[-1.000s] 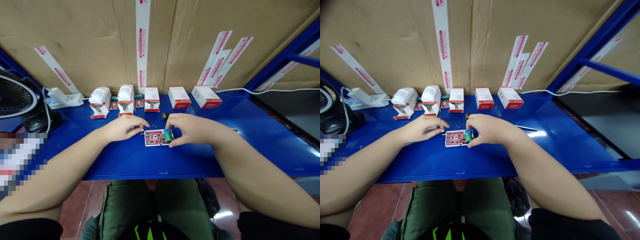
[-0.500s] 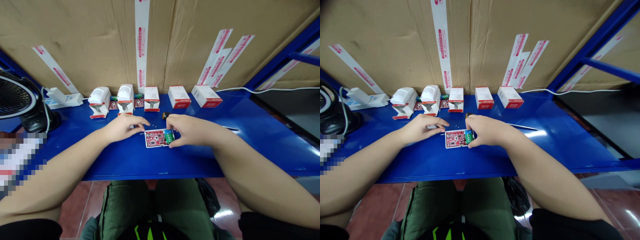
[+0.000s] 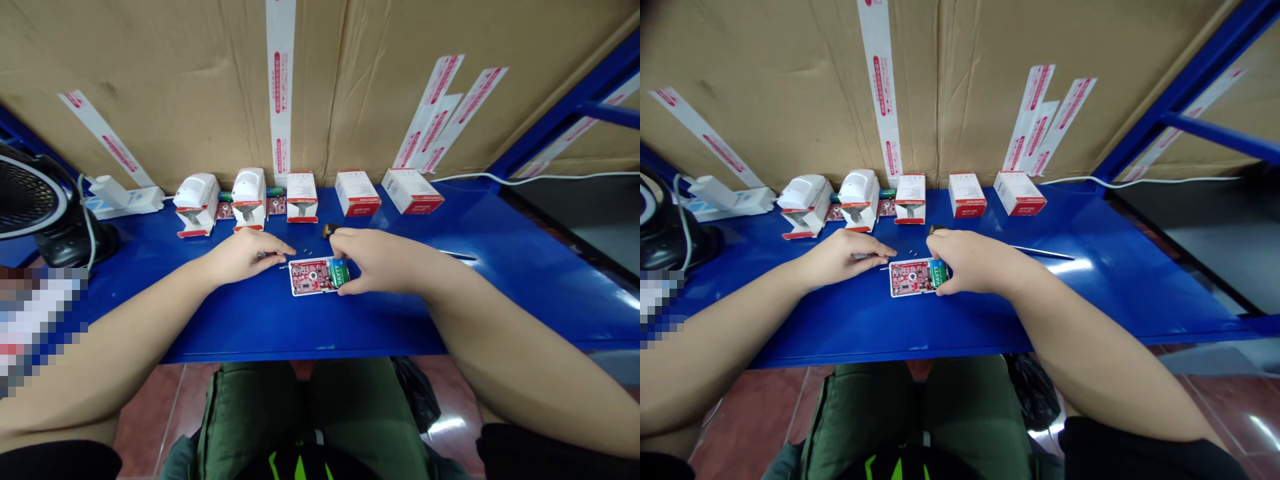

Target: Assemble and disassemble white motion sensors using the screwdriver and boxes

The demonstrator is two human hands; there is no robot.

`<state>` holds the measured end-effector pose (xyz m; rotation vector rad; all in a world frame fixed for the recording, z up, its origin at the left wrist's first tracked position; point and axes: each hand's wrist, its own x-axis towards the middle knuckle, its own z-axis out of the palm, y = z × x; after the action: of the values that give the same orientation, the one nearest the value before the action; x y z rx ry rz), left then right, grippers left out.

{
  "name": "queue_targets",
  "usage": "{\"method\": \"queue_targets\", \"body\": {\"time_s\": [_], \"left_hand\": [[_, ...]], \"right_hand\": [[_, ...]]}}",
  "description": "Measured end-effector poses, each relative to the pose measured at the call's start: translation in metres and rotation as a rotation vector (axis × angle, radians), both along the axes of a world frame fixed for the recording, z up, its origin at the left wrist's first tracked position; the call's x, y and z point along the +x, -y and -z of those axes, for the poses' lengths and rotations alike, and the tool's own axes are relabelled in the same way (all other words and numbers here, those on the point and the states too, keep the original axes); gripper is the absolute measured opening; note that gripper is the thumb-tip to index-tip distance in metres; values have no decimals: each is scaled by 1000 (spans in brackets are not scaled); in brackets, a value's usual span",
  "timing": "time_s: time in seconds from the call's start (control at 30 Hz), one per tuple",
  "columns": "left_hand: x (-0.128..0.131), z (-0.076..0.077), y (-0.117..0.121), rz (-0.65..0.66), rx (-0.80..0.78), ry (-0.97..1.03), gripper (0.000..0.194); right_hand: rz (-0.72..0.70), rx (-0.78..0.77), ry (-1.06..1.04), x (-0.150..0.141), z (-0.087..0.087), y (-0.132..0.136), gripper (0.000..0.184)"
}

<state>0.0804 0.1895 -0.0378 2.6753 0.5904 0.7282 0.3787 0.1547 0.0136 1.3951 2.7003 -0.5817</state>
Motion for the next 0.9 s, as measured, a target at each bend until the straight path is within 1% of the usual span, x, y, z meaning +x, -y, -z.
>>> {"method": "queue_targets", "body": {"time_s": [0.07, 0.23, 0.3, 0.43, 0.5, 0.57, 0.6, 0.67, 0.73, 0.8, 0.9], "left_hand": [[0, -1, 0, -14, -20, -28, 19], [1, -5, 2, -10, -43, -51, 21], [2, -5, 3, -13, -57, -51, 21], [3, -5, 5, -10, -42, -23, 29], [6, -5, 7, 17, -35, 3, 30], [9, -3, 9, 64, -51, 2, 26], [11, -2, 10, 89, -59, -5, 30], [14, 1, 12, 124, -58, -27, 48], [17, 4, 14, 122, -37, -43, 60], [18, 6, 14, 93, -22, -57, 60], [19, 7, 15, 58, -19, -73, 55]], "right_hand": [[-2, 1, 0, 1, -1, 0, 43], [-59, 4, -21, 4, -1, -1, 29], [-69, 22, -44, 6, 0, -2, 30], [-89, 32, -68, 8, 4, -4, 40], [-108, 24, -73, 8, 6, -5, 40], [-119, 17, -84, 8, 7, -5, 38], [-118, 20, -92, 8, 8, -5, 38], [-110, 32, -105, 7, 8, -5, 38], [-110, 47, -110, 7, 9, -5, 37], [-124, 60, -114, 8, 9, -5, 33], [-154, 82, -139, 9, 10, -5, 29]]}}
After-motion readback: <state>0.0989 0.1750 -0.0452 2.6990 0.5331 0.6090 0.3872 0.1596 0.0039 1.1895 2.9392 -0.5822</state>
